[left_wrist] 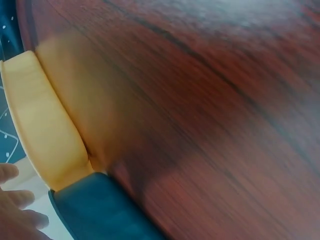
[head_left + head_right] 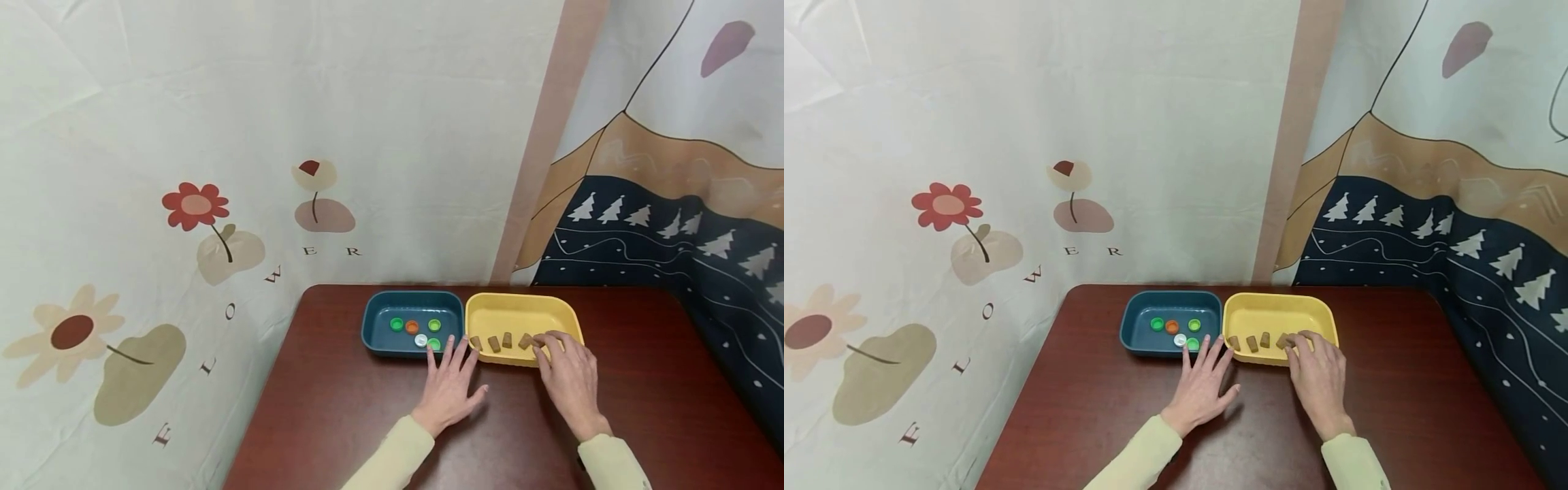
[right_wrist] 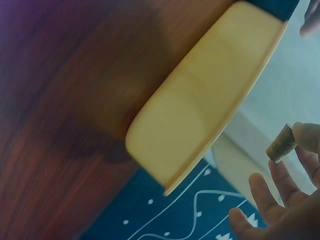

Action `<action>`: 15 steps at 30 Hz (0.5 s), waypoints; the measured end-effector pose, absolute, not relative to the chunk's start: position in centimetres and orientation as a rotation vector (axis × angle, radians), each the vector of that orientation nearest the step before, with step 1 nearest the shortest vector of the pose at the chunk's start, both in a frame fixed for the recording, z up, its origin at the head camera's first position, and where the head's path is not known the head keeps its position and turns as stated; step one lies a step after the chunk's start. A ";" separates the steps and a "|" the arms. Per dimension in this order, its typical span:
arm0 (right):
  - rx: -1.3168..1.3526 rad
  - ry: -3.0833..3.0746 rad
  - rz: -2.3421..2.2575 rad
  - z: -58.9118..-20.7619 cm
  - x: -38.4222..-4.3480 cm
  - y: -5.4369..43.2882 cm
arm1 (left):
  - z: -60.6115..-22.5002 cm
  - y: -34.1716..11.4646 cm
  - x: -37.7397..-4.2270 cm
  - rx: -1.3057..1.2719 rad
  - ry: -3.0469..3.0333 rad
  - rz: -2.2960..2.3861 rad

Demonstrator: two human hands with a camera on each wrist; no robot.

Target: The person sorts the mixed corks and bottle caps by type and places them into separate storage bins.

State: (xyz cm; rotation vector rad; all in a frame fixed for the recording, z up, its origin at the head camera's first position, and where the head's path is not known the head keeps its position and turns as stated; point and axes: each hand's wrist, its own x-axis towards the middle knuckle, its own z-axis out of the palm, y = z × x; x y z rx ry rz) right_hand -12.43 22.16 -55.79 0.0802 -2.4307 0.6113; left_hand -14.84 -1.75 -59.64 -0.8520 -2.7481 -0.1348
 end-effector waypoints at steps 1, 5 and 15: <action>0.070 -2.433 0.614 -55.7 -12.7 22.5 | -59.7 -1.6 -14.8 -0.849 -2.758 -0.120; 0.036 -2.451 0.612 -55.4 -13.7 23.6 | -60.0 -1.2 -14.9 -0.835 -2.780 -0.062; 0.021 -2.632 0.582 -56.0 -15.9 25.3 | -60.4 -0.9 -14.7 -0.818 -2.817 0.030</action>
